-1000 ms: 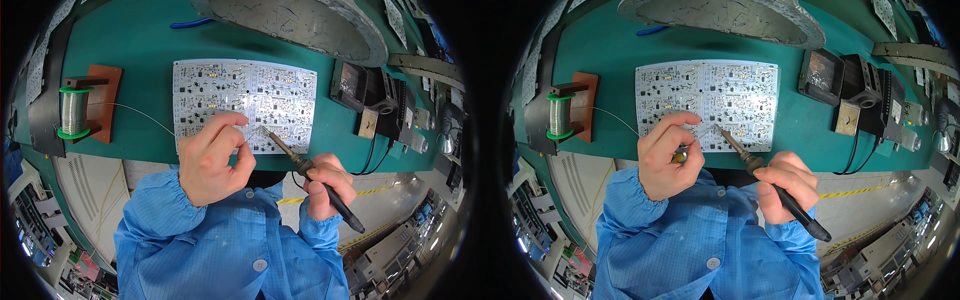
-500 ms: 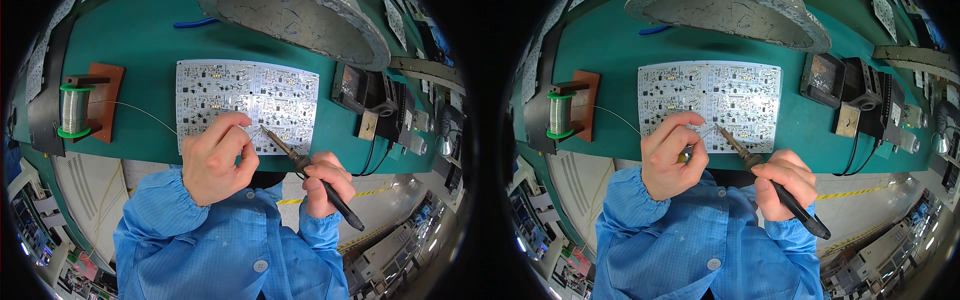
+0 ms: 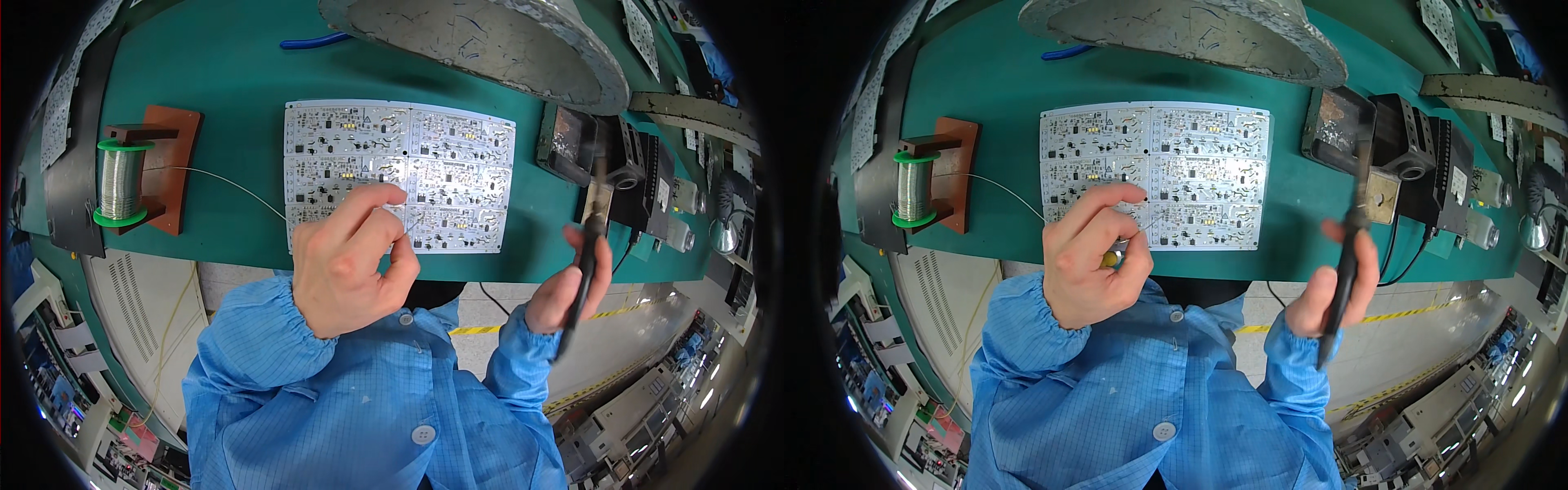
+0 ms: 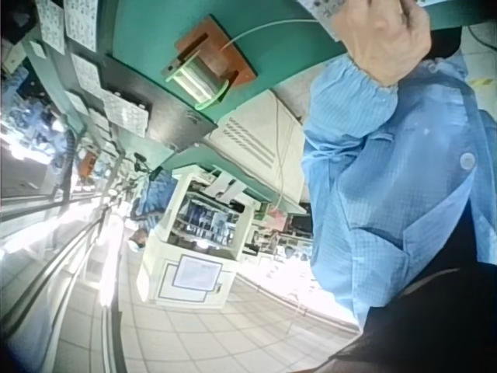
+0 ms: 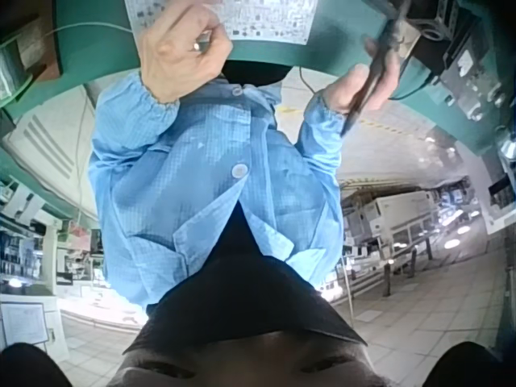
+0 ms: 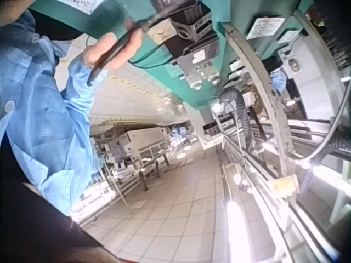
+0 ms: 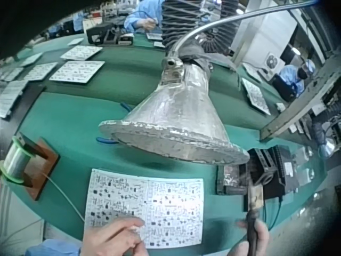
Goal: The person is soldering components on a printed circuit board at a manual assembly station.
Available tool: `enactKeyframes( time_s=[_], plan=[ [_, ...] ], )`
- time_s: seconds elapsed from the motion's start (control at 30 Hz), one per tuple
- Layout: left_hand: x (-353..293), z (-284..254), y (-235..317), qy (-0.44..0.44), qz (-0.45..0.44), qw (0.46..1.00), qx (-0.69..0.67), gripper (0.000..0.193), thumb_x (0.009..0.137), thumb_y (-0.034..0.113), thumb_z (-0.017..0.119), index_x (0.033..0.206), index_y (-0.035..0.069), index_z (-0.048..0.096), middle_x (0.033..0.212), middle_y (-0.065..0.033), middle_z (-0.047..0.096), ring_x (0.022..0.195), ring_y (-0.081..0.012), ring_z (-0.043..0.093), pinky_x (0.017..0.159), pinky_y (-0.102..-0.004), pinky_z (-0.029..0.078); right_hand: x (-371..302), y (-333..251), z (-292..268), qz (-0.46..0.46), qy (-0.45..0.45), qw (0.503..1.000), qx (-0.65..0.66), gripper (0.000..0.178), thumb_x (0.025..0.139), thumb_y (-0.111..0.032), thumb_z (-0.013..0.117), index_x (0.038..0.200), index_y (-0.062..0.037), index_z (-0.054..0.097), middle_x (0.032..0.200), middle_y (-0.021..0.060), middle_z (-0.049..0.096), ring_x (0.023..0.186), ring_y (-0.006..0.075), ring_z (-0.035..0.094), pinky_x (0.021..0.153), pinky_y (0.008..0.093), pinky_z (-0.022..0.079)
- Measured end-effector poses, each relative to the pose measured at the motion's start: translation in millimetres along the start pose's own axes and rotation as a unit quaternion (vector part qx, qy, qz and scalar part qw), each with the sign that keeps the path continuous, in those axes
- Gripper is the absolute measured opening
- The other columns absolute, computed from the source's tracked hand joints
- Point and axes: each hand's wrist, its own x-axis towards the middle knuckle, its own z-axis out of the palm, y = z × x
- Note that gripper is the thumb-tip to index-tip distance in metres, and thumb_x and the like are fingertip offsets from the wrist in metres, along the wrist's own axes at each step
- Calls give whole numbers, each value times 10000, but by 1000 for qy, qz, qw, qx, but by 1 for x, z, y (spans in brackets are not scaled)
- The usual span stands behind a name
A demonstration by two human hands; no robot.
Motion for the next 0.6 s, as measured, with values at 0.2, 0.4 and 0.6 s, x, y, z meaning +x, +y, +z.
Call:
enactKeyframes(
  time_s=[0.2, 0.4, 0.6],
  plan=[
    [4, 4, 0, 0, -3, 1000, -4, 136, 632, -5, 664, 654, 43, 538, 950, -92, 636, 465, -181, 562, 407, -298, 437, 6, 27, -2, 61, -84, 992, -70, 416, 911, -174, 511, 1254, 57, 463, 1155, 209, 559, 1094, 274, 551, 952, 371, 396],
    [8, 6, 2, -1, 8, 1000, 4, 120, 652, -10, 664, 659, 35, 552, 946, -91, 631, 473, -185, 570, 414, -295, 445, 8, 16, -2, 67, -82, 993, -59, 449, 946, -263, 451, 1261, 58, 456, 1141, 221, 574, 1095, 277, 550, 980, 383, 369],
    [9, 3, 4, -26, -11, 1000, -3, 124, 653, -72, 647, 708, 3, 565, 945, -134, 634, 584, -192, 608, 485, -263, 472, 8, -8, -4, 50, -138, 981, 129, 293, 864, -214, 555, 1016, 35, 585, 752, 146, 571, 670, 211, 519, 729, 347, 422]
  ],
)
